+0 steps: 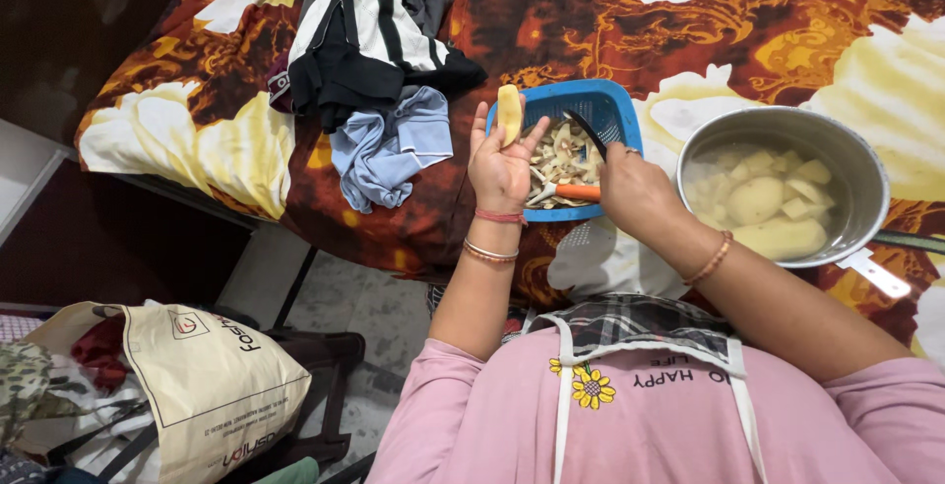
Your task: The person peels potatoes using a peeler and places the peeled potatoes into a metal bowl filled with water. The peels are collected in a blue plastic basket. The person handles the potatoes one by one, peeling them thoroughly before submerging them in the water.
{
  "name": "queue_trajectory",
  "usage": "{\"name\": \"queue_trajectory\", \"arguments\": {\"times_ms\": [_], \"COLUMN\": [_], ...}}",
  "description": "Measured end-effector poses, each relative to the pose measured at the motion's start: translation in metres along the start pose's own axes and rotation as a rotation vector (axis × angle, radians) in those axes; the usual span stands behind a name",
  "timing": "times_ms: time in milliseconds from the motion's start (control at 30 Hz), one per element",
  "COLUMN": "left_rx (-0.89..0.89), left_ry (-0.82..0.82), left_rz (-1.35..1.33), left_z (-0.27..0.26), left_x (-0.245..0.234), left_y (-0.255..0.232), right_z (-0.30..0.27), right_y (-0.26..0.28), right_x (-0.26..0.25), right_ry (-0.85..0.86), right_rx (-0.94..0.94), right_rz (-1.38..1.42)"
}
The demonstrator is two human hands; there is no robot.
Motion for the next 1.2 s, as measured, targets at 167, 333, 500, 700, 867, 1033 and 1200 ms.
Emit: {"name": "queue_trajectory", "arguments": {"times_ms": [167,333,500,700,867,1033,1200], "left_rx": [0.0,-0.017,-0.011,-0.032,-0.026,-0.03,0.007], "left_ry": [-0.106,-0.126,-0.159,-0.182,-0.168,-0.199,-0.162], "left_rz": [0.053,0.071,0.081,0.067,0.094,0.123,0.125], "left_z": [0.018,0.021,0.022,0.026,0.024,0.023,0.023], "left_x": [-0.023,-0.032,-0.035,-0.038,-0.038,-0.036,-0.041], "left_y": [0.007,0.015,0.012,0.019,0.018,0.022,0.018], "right_z": [-0.037,-0.042,-0.04,-0.042,-0.043,-0.038,-0.038], "right_y": [0.043,0.048,0.046,0.041,0.033,0.028,0.021], "right_x": [-0.014,-0.02,-0.033,-0.024,-0.018,-0.012,-0.015], "right_ry": [-0.017,-0.049,-0.161,-0.088,0.011,-0.044,-0.045], "right_rx": [-0.465,-0.395,-0.44,-0.404,-0.255,-0.277,-0.187], "right_rz": [0.11,0.06,0.117,0.116,0.052,0.061,0.088]}}
Point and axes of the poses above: each hand's wrist, its own z-axis towards the middle knuckle, its own x-axis out of the palm, y = z × x, the point moved 5 cm from there along z, towards the middle knuckle, and after that the axes turned 7 degrees about x, right-handed, at the moved point
